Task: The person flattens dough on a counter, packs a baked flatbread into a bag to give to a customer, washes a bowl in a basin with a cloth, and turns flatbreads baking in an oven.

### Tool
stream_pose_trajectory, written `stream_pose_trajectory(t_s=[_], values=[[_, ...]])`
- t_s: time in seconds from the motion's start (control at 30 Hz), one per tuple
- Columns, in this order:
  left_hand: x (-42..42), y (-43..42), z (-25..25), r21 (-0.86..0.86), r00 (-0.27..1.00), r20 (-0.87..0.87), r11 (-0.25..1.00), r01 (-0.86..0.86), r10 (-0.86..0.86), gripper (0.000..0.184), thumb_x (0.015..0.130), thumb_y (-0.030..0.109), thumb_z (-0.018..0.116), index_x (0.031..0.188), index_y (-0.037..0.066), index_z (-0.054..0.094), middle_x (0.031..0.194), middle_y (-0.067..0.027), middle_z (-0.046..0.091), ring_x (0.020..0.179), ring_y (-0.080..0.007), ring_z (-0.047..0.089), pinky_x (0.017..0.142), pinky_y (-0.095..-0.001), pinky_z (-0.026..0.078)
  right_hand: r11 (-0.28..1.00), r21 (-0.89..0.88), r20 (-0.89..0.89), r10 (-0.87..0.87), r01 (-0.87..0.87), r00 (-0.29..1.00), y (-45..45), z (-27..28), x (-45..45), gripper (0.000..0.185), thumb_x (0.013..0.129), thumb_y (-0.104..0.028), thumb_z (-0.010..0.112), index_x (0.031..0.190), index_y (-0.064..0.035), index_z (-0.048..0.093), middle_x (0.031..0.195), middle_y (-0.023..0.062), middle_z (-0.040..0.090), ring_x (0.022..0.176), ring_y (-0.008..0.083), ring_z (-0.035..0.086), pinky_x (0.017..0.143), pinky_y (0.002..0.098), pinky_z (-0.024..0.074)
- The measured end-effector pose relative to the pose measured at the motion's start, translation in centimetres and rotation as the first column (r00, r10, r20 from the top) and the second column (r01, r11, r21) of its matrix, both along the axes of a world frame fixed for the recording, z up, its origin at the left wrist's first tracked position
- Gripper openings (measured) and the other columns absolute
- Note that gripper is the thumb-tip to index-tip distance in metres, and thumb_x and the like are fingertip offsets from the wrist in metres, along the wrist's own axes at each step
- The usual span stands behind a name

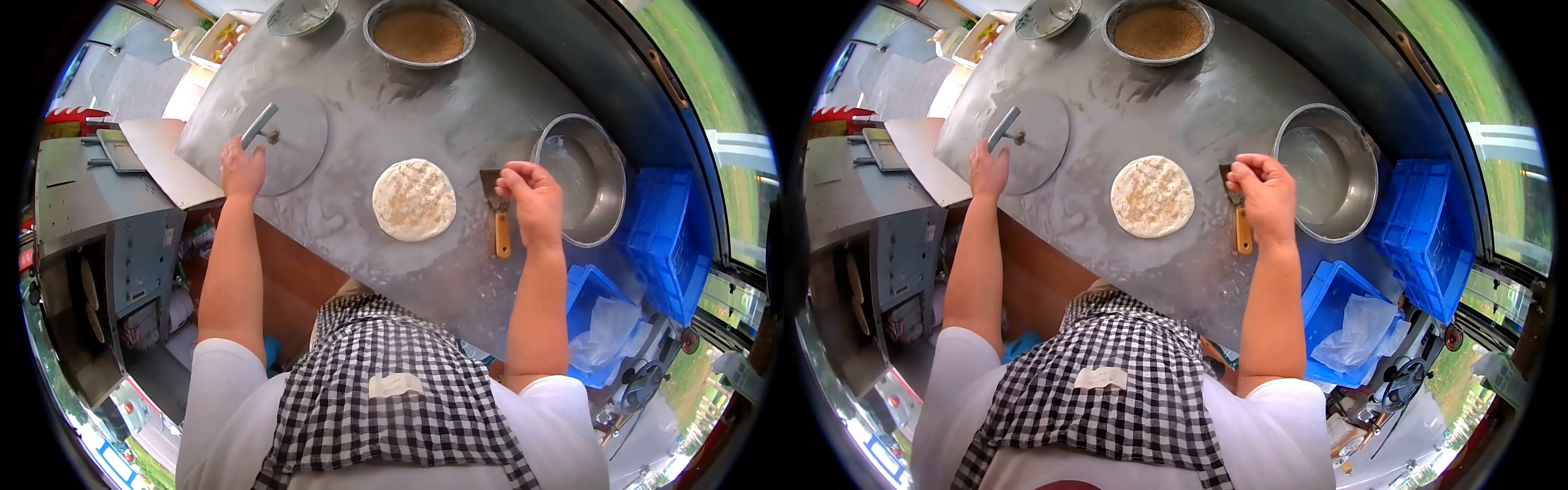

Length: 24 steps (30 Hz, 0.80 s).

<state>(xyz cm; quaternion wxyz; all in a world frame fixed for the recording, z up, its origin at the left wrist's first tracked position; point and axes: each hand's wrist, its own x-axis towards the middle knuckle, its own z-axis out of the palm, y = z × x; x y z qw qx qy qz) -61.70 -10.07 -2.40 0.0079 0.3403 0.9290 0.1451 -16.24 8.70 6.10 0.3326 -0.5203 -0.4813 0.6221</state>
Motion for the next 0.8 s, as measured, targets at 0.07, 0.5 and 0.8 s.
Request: stream_pose_trajectory(t_s=[0.07,0.5,0.8], values=[[-0.5,0.0,-0.7,-0.012,1.000,-0.013,1.000,-0.026,0.026,0.054,0.091,0.037,0.064,0.133,0.004,0.054,0.135,-0.0178,0.056,0.132,-0.0339,0.048,0.108,-0.0475,0.040,0.977,-0.136,-0.006,0.164,-0.163,0.986,-2.6,-1.4,-3.3,0.023,0.096,-0.008,0.065,0.115,0.0043,0.067,0.101,0.0088,0.071,0.090,0.0145,0.068,0.081,0.0277,0.0564],[-0.8,-0.5,-0.5,0.120,0.995,0.014,0.988,0.098,-0.100,0.034,0.095,0.030,0.062,0.112,0.000,0.060,0.109,-0.0216,0.064,0.108,-0.0414,0.059,0.091,-0.0488,0.047,0.809,0.350,0.704,0.105,-0.472,0.702,-4.7,-5.4,2.0,0.041,0.093,-0.018,0.062,0.132,-0.0045,0.061,0.134,0.0139,0.061,0.124,0.0370,0.056,0.107,0.0433,0.0443],[11.1,-0.5,5.3,0.267,0.943,0.107,0.923,0.277,-0.314,0.026,0.096,0.022,0.063,0.108,0.000,0.058,0.103,-0.0206,0.063,0.100,-0.0416,0.060,0.084,-0.0485,0.048,0.860,0.327,0.894,-0.149,-0.390,0.422,-7.9,-9.7,10.2,0.043,0.089,-0.014,0.068,0.131,-0.0088,0.062,0.133,0.0131,0.059,0.117,0.0365,0.058,0.098,0.0462,0.0484]])
